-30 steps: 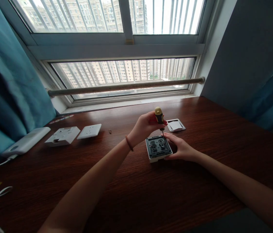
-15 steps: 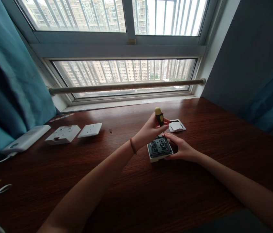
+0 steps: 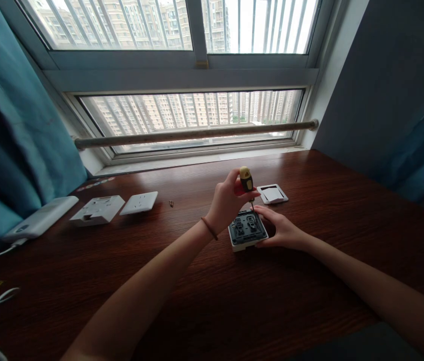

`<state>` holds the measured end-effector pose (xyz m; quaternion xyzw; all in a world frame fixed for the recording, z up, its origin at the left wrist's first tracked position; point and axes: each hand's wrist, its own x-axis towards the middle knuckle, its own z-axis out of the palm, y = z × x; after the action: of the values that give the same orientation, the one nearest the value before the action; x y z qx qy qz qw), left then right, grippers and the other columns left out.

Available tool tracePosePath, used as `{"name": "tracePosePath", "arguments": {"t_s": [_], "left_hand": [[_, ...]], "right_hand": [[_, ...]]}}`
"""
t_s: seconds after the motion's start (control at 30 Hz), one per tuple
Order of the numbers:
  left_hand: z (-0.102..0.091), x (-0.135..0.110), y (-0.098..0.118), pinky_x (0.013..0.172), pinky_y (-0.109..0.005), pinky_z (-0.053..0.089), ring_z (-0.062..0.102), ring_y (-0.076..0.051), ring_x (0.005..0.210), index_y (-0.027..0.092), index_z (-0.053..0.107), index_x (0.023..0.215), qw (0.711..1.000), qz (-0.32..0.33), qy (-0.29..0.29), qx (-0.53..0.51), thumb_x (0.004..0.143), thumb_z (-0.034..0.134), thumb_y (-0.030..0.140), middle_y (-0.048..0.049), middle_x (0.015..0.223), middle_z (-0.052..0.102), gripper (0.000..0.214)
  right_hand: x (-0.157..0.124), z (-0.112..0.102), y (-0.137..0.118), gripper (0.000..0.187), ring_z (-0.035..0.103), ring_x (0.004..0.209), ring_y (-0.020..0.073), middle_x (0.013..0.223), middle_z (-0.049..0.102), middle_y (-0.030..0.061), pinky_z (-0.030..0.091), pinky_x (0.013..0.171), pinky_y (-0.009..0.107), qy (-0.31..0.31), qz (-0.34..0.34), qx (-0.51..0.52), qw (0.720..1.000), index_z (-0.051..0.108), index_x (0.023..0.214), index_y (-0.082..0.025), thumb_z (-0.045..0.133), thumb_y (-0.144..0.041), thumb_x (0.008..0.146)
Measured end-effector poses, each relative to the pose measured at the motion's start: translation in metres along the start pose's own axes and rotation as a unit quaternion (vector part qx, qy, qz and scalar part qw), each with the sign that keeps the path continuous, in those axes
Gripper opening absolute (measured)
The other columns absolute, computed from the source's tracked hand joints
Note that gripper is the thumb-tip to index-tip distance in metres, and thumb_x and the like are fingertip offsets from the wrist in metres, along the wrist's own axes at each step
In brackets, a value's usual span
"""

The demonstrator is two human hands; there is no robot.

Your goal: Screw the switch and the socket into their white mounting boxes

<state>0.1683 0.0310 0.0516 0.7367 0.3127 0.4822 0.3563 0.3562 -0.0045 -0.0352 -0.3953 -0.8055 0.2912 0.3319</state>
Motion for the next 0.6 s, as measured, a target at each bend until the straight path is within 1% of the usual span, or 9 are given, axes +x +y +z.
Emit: {"name": "tracePosePath", "arguments": {"t_s": [0.1,0.17,0.2,0.3,0.4,0.5,0.6], "left_hand": [[0.005,-0.004,-0.004,0.061,-0.024,0.049,0.059,-0.013,0.065,0.018,0.05,0.098,0.995,0.024,0.056,0.073,0.062,0.074,0.035,0.0013,0.072,0.06,0.047],[0.007,-0.006,-0.004,0.06,-0.024,0.047,0.056,-0.011,0.061,0.017,0.051,0.096,0.993,0.04,0.065,0.095,0.062,0.074,0.036,0.0023,0.069,0.057,0.044],[0.009,-0.007,-0.003,0.061,-0.024,0.047,0.055,-0.011,0.061,0.017,0.05,0.096,0.993,0.046,0.06,0.092,0.064,0.072,0.034,0.0024,0.069,0.057,0.042],[0.012,-0.007,0.004,0.068,-0.026,0.047,0.057,-0.011,0.069,0.018,0.045,0.102,0.998,0.045,0.016,0.04,0.074,0.064,0.028,-0.0002,0.078,0.06,0.036],[0.009,-0.007,0.014,0.076,-0.031,0.047,0.059,-0.016,0.086,0.017,0.039,0.107,0.998,0.001,-0.054,-0.039,0.078,0.058,0.021,-0.0066,0.094,0.06,0.035],[-0.001,-0.006,0.024,0.08,-0.035,0.046,0.055,-0.022,0.103,0.017,0.035,0.111,0.984,-0.056,-0.121,-0.12,0.076,0.056,0.013,-0.0121,0.106,0.057,0.041],[-0.011,-0.003,0.028,0.082,-0.036,0.046,0.055,-0.024,0.108,0.018,0.03,0.117,0.965,-0.082,-0.16,-0.191,0.074,0.053,0.005,-0.0141,0.113,0.055,0.05]], "right_hand": [[0.0,0.0,-0.001,0.089,0.034,0.128,0.0275,0.137,0.039,0.0111,0.029,0.106,0.041,-0.004,0.009,-0.005,1.0,0.038,0.132,-0.02,0.077,-0.04,0.055],[0.0,-0.001,-0.002,0.089,0.034,0.128,0.0275,0.137,0.039,0.0117,0.03,0.106,0.041,-0.006,0.014,-0.01,1.0,0.038,0.132,-0.02,0.077,-0.04,0.055],[0.0,-0.001,-0.003,0.089,0.034,0.128,0.0275,0.137,0.038,0.0117,0.03,0.106,0.042,-0.005,0.014,-0.011,1.0,0.037,0.132,-0.02,0.077,-0.04,0.055],[0.0,-0.002,-0.003,0.089,0.032,0.128,0.0277,0.138,0.038,0.0111,0.028,0.106,0.043,-0.007,0.008,-0.014,1.0,0.036,0.133,-0.021,0.077,-0.039,0.056],[0.001,-0.001,-0.002,0.088,0.033,0.128,0.0278,0.138,0.038,0.0111,0.028,0.106,0.043,-0.007,-0.001,-0.013,1.0,0.037,0.132,-0.021,0.077,-0.038,0.056],[0.001,-0.001,-0.001,0.089,0.033,0.128,0.0285,0.137,0.038,0.0111,0.028,0.106,0.044,-0.002,-0.005,-0.011,1.0,0.038,0.132,-0.021,0.078,-0.038,0.054],[0.001,0.0,-0.002,0.089,0.033,0.128,0.0286,0.137,0.039,0.0104,0.027,0.106,0.044,-0.003,-0.006,-0.008,1.0,0.038,0.132,-0.022,0.078,-0.038,0.054]]}}
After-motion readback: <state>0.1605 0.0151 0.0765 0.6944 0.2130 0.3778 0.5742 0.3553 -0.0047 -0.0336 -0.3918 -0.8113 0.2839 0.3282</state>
